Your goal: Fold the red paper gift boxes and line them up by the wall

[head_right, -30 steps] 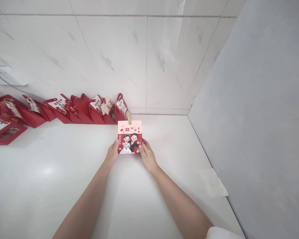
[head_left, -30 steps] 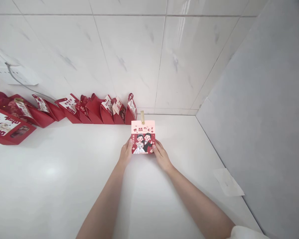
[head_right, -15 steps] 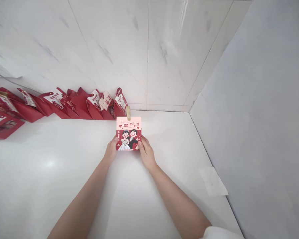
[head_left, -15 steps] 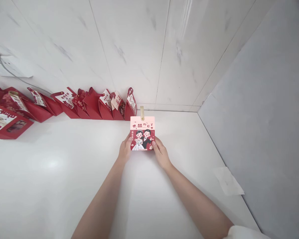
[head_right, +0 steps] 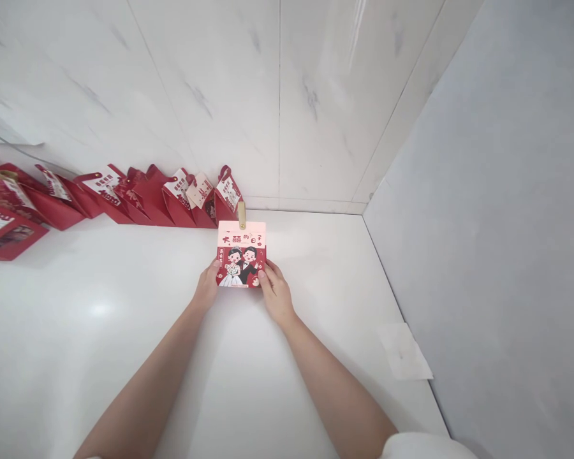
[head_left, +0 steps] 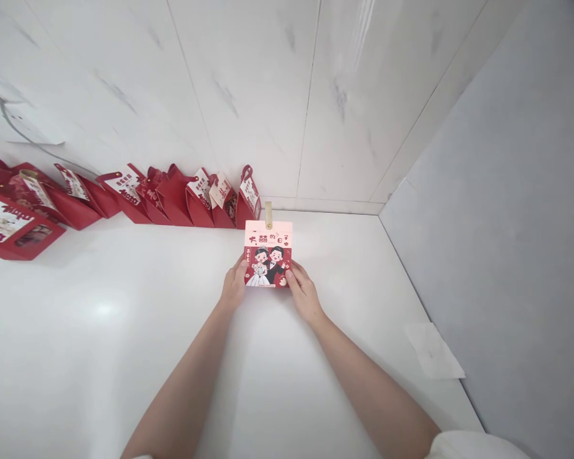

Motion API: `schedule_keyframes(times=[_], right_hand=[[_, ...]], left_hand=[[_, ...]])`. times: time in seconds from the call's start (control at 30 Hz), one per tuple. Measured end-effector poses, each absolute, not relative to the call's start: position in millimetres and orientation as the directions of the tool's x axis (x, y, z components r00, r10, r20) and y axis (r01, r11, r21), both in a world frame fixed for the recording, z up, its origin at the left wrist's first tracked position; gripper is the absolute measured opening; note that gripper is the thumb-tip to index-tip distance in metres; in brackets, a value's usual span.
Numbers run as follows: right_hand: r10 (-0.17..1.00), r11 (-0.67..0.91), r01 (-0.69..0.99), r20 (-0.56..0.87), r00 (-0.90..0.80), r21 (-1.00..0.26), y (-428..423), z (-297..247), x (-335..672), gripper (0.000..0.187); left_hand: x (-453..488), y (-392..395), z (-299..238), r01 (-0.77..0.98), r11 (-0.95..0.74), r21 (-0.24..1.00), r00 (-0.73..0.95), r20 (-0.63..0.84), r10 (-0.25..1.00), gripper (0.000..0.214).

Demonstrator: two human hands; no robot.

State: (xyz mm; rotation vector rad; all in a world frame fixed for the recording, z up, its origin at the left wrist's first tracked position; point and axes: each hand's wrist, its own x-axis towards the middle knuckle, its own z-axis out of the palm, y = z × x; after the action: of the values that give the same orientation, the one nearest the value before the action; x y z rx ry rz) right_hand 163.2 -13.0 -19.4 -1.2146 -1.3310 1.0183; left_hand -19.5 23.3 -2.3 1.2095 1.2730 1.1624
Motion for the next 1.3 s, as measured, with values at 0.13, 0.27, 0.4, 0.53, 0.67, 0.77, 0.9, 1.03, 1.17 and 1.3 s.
schedule_keyframes(times=[0.13,0.27,0.4,0.53,0.67,0.77,0.9,1.03,1.17,1.3], right_hand=[[0.987,0.149,0.099,0.154,0.046,-0.984,-12.0,-20.5,162.5,0.044],[0.985,0.160,0.090,0.164,0.049,-0.983,-11.4,-21.7,161.6,0.042],[0.981,0.183,0.098,0.189,0.052,-0.978,-10.8,-22.9,160.7,0.042],[0.979,0.184,0.111,0.192,0.062,-0.977,-10.1,-23.4,160.1,0.043],[0.976,0.197,0.114,0.205,0.068,-0.974,-9.9,-22.9,159.1,0.042],[0.977,0.192,0.102,0.199,0.072,-0.976,-9.4,-22.3,158.8,0.042],[0.984,0.161,0.077,0.166,0.068,-0.984,-8.5,-21.2,159.8,0.041],[0.988,0.138,0.049,0.141,0.063,-0.989,-9.0,-18.2,160.9,0.040],[0.990,0.120,0.034,0.122,0.068,-0.992,-10.2,-17.5,162.4,0.041],[0.989,0.136,0.018,0.137,0.057,-0.991,-10.2,-20.4,164.7,0.040]], left_hand=[[-19.8,24.1,-2.8,0.057,0.052,0.997,-0.040,-0.050,0.998,0.058],[-20.5,22.9,-1.8,0.047,0.045,0.998,-0.035,-0.043,0.998,0.057],[-21.0,21.0,0.0,0.036,0.045,0.998,-0.036,-0.044,0.998,0.056],[-20.7,19.6,2.0,0.036,0.027,0.999,-0.029,-0.026,0.999,0.057],[-21.0,20.1,1.7,0.032,0.023,0.999,-0.024,-0.022,0.999,0.057],[-21.4,21.5,0.3,0.036,0.020,0.999,-0.022,-0.019,1.000,0.057],[-22.0,22.7,-0.7,0.049,0.029,0.998,-0.016,-0.028,0.999,0.057],[-23.1,22.7,0.2,0.099,0.023,0.995,-0.027,-0.020,0.999,0.055],[-23.7,21.9,1.3,0.140,0.029,0.990,-0.025,-0.026,0.999,0.054],[-22.9,20.0,3.9,0.169,0.016,0.985,-0.003,-0.016,1.000,0.053]])
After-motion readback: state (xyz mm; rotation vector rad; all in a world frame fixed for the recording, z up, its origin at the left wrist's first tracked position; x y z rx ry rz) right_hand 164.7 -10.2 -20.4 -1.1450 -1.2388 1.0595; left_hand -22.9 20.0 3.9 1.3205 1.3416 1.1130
